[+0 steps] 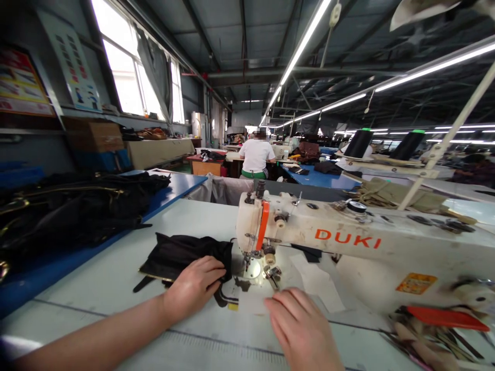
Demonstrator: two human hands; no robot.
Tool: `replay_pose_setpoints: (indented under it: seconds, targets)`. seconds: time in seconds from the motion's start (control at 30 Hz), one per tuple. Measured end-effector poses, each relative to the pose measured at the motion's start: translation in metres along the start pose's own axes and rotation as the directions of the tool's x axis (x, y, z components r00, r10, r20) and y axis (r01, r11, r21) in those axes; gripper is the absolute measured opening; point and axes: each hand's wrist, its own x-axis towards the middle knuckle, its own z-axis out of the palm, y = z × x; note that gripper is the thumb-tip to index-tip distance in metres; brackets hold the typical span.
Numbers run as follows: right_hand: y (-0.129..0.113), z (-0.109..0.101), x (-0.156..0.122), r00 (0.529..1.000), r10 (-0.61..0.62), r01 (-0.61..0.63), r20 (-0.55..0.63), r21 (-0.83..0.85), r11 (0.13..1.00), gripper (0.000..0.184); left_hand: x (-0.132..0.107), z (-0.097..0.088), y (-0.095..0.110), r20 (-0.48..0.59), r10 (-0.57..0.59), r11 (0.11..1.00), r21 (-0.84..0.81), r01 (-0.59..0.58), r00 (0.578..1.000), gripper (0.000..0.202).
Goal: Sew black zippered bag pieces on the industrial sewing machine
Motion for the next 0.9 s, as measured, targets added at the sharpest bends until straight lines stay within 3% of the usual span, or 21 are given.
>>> replay_pose_setpoints:
  seconds: [0.07, 0.17, 0.33, 0.57, 0.77, 0.9]
  targets:
    - [-0.013, 0.013, 0.018, 0.998, -0.059, 0.059, 0.014, -0.012, 0.998, 0.018, 0.0, -0.002, 0.0, -0.035, 0.025, 1.0, 0.015, -0.024, 0.999, 0.02]
    - [-0.02, 0.035, 0.04, 0.998, -0.039, 0.042, 0.054, -0.054, 0.998, 0.014, 0.001, -0.005, 0.0, -0.084, 0.06, 0.998, 0.037, -0.057, 0.995, 0.022]
    - [-0.027, 0.058, 0.06, 0.968, 0.015, -0.016, 0.25, 0.002, 1.0, 0.018, 0.004, -0.008, -0.001, -0.129, 0.131, 0.991, 0.056, -0.125, 0.983, 0.026]
    - [-0.016, 0.035, 0.053, 0.95, 0.062, -0.162, 0.308, 0.311, 0.937, 0.028, 0.005, -0.006, 0.0, -0.078, 0.196, 0.98, 0.058, -0.192, 0.978, 0.024]
    - [-0.01, 0.034, 0.049, 0.936, 0.009, -0.126, 0.351, 0.312, 0.942, 0.02, 0.009, -0.007, -0.001, -0.067, 0.245, 0.964, 0.126, -0.235, 0.967, 0.024]
    - [-0.011, 0.038, 0.05, 0.935, -0.01, -0.098, 0.354, 0.284, 0.954, 0.019, 0.012, -0.007, 0.003, -0.006, 0.339, 0.932, 0.14, -0.335, 0.941, 0.023]
